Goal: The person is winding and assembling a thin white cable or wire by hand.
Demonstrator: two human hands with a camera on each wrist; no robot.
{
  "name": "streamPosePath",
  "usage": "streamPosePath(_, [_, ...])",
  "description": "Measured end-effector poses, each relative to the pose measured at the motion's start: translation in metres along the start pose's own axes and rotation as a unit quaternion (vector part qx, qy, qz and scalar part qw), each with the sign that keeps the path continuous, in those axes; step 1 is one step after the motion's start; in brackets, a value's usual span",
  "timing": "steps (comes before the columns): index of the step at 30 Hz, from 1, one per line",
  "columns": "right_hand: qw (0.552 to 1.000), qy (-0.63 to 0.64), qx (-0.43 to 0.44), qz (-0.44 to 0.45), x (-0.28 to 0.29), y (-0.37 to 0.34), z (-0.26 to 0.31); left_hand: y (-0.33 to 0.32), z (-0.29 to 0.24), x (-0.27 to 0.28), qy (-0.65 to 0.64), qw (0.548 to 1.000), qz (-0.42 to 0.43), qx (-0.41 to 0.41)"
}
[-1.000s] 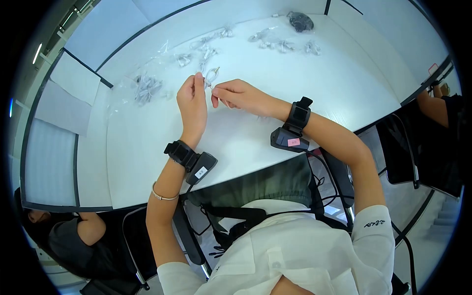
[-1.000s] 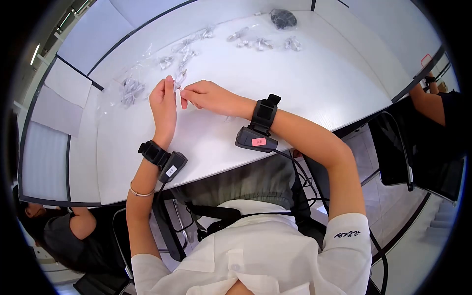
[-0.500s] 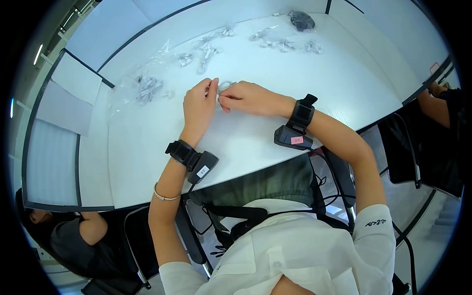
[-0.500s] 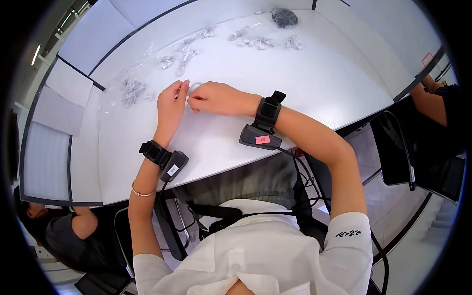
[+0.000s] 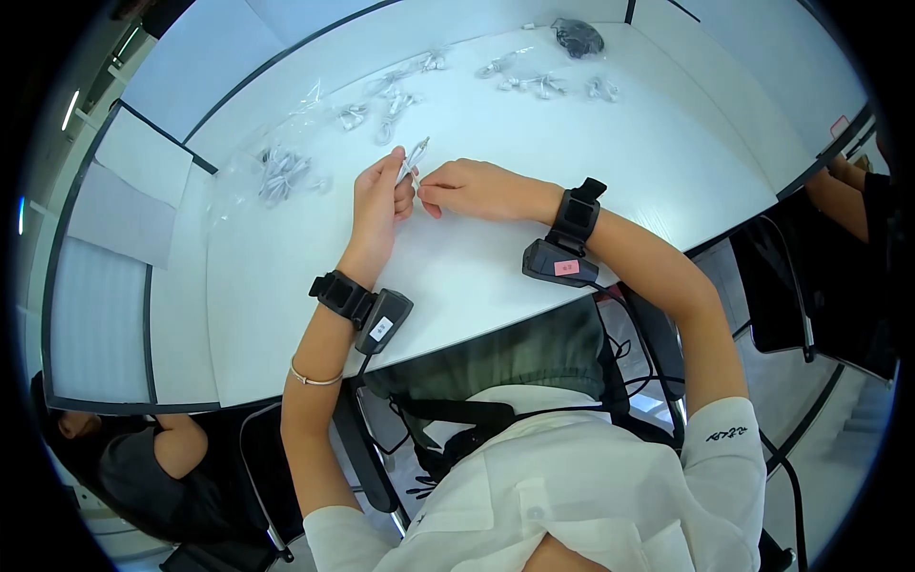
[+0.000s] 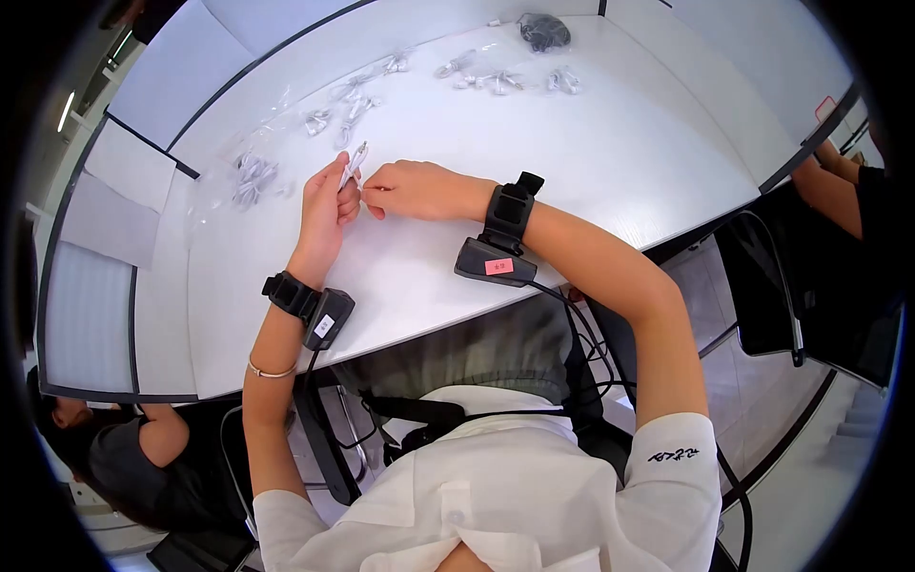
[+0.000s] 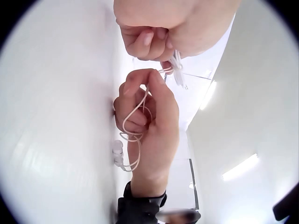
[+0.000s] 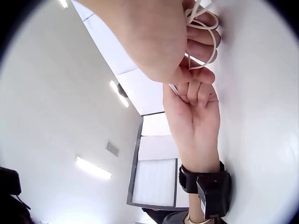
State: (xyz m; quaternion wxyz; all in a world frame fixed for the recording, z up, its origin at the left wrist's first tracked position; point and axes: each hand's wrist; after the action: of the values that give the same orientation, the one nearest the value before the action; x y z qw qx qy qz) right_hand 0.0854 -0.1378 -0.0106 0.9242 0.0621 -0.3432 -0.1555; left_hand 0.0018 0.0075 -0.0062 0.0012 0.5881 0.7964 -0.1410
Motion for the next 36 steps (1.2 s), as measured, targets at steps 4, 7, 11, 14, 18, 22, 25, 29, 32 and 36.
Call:
streamPosePath(4, [1.000, -0.016, -0.009, 0.003, 0.001, 0.001, 0.004, 0.001, 0.000, -0.001, -0.022, 0.999, 0.022, 0.008])
streamPosePath(7, [1.000, -0.022, -0.013, -0.002, -0.001, 0.004, 0.002, 0.001, 0.001, 0.001, -0.048, 0.998, 0.037, 0.010])
streamPosePath(11, [0.999, -0.034, -0.024, -0.007, 0.001, 0.004, 0.003, 0.003, 0.001, 0.003, -0.062, 0.997, 0.044, 0.012])
streamPosePath(14, [0.998, -0.058, -0.001, -0.003, -0.001, 0.006, 0.000, 0.002, 0.001, 0.002, -0.032, 0.999, 0.020, 0.003])
streamPosePath(18, [0.996, -0.093, 0.007, -0.006, -0.005, 0.005, 0.003, 0.001, 0.002, -0.002, 0.060, 0.996, -0.063, -0.016])
streamPosePath(22, [0.998, -0.063, 0.021, -0.006, -0.002, 0.003, 0.008, 0.006, 0.003, 0.001, 0.185, 0.972, -0.116, -0.084])
streamPosePath(25, [0.998, -0.053, 0.033, -0.009, 0.009, -0.002, 0.021, 0.008, 0.008, 0.002, 0.262, 0.940, -0.128, -0.178])
streamPosePath(29, [0.994, -0.107, 0.021, -0.026, 0.019, -0.003, 0.024, 0.008, 0.006, 0.003, 0.312, 0.921, -0.125, -0.196])
streamPosePath(32, [0.986, -0.165, 0.005, -0.037, 0.024, -0.003, 0.025, 0.009, 0.006, 0.003, 0.352, 0.911, -0.115, -0.181])
streamPosePath(36, [0.954, -0.230, 0.140, -0.135, 0.020, -0.001, 0.008, 0.012, 0.012, 0.006, 0.380, 0.908, -0.071, -0.159])
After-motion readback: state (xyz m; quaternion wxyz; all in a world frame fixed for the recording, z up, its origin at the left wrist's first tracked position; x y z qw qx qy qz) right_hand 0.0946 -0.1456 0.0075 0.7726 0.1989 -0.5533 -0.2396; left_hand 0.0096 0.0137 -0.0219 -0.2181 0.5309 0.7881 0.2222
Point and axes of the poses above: each hand's wrist, its own y-axis towards the middle knuckle, its own x-axis out of the back of the hand, z = x × y, and after that the axes turned 9 degrees about x, right-handed
